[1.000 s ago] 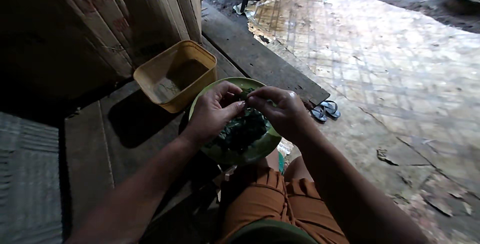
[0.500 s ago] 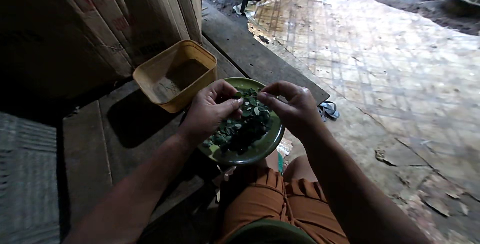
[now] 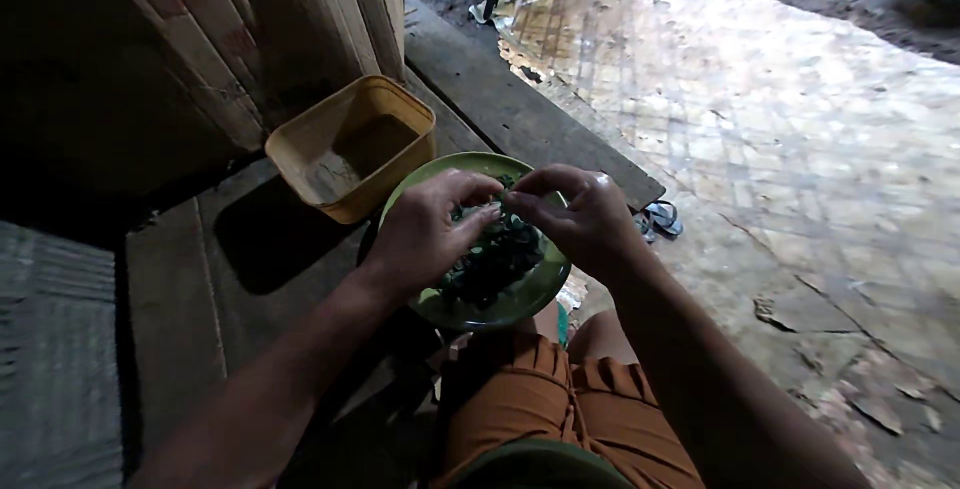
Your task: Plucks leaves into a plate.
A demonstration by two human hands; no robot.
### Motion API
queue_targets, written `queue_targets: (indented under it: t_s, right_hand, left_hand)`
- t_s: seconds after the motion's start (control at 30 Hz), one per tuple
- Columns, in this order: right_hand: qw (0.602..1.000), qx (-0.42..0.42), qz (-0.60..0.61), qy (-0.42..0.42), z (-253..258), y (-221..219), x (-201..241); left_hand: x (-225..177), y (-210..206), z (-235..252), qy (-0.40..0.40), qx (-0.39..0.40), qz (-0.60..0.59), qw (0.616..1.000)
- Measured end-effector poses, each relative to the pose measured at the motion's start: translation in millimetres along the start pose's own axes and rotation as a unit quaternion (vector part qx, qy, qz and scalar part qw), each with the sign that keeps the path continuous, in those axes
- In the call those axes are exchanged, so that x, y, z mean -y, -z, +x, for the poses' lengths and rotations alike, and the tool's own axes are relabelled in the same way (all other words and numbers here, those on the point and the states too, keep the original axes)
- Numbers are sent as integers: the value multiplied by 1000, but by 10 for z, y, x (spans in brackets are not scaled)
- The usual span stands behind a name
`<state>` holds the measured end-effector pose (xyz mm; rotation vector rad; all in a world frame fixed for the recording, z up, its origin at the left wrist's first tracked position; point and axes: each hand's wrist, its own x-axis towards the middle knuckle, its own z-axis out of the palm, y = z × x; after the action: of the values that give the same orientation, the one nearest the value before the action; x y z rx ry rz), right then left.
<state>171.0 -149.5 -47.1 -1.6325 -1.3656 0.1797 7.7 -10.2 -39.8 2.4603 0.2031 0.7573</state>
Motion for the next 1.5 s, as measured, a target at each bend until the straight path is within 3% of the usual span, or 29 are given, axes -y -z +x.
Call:
queue_targets:
  t_s: [0.23,0.43,0.57,0.73,0.9,1.07,1.13,1.37,1.5]
  right_hand:
    - [1000,23,-1,20,48,-111,-28]
    - [995,55,-80,23,4,-110,-58]
    - [985,102,-135,36,-23,-123,4]
    - [959,219,-162,81,-44,-295,147]
    - [954,196,-184,132,62,-334,-14]
    - [977,146,-125,92,240,-80,98]
    - [980,140,-105,91,302,-5,132]
    - [975,204,-71,51,318,140,185]
    - [979,191,-62,26,162,241,160]
  left_hand:
    - [87,313,72,35,-54,118,991]
    - [493,792,114,103,-146,276,944]
    - [566,819,98,152,-71,277,946]
    - [309,736,119,95,2,201,975]
    - [152,774,77,88,80,171,978]
    - [-24,824,37,137,276,137,941]
    - [-73,794,26,167,320,135,923]
    - [-140,555,4,224,387,187,875]
    - [-126,458,-16,211,380,187,881]
